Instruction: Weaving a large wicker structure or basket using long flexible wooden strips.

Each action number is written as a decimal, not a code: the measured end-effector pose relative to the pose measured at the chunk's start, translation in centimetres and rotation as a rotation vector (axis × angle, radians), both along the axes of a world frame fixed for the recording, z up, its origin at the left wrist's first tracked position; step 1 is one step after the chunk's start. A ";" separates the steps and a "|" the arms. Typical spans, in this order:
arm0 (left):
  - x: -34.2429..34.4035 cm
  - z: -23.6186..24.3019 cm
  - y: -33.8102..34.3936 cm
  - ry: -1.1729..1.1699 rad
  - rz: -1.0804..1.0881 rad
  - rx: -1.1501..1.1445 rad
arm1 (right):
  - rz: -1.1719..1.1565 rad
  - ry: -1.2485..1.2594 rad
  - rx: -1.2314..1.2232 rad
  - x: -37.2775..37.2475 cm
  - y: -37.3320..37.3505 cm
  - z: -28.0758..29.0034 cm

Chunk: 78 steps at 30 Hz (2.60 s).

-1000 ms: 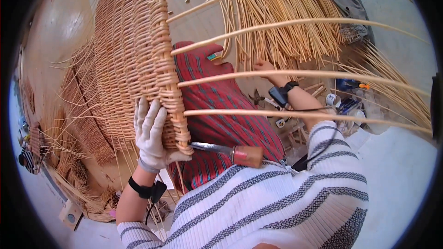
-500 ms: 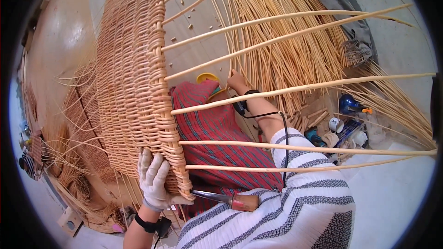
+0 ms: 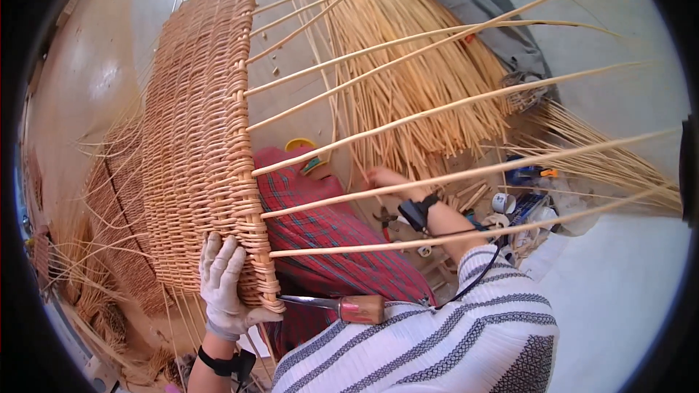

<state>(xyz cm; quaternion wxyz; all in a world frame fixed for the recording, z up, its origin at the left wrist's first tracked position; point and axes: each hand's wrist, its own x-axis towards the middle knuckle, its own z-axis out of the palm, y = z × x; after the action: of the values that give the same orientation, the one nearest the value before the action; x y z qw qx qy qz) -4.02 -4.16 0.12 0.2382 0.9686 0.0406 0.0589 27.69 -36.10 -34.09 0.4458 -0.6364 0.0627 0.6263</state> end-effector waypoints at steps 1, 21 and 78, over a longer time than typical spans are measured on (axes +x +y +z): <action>0.1 0.1 -0.1 -0.001 0.010 -0.026 | -0.196 0.199 0.083 -1.3 -0.7 0.7; 0.3 1.4 -0.6 -0.154 0.061 -0.200 | -0.784 -0.221 0.791 -4.2 -7.6 22.5; -0.8 -1.2 -0.6 -0.289 0.126 -0.094 | 0.471 -0.920 0.413 -13.8 6.4 40.4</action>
<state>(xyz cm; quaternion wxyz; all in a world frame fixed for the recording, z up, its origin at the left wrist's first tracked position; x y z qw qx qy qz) -4.81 -4.78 -1.07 0.2824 0.9334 0.0695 0.2102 13.91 -29.73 6.35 0.3905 -0.7406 -0.4064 0.3658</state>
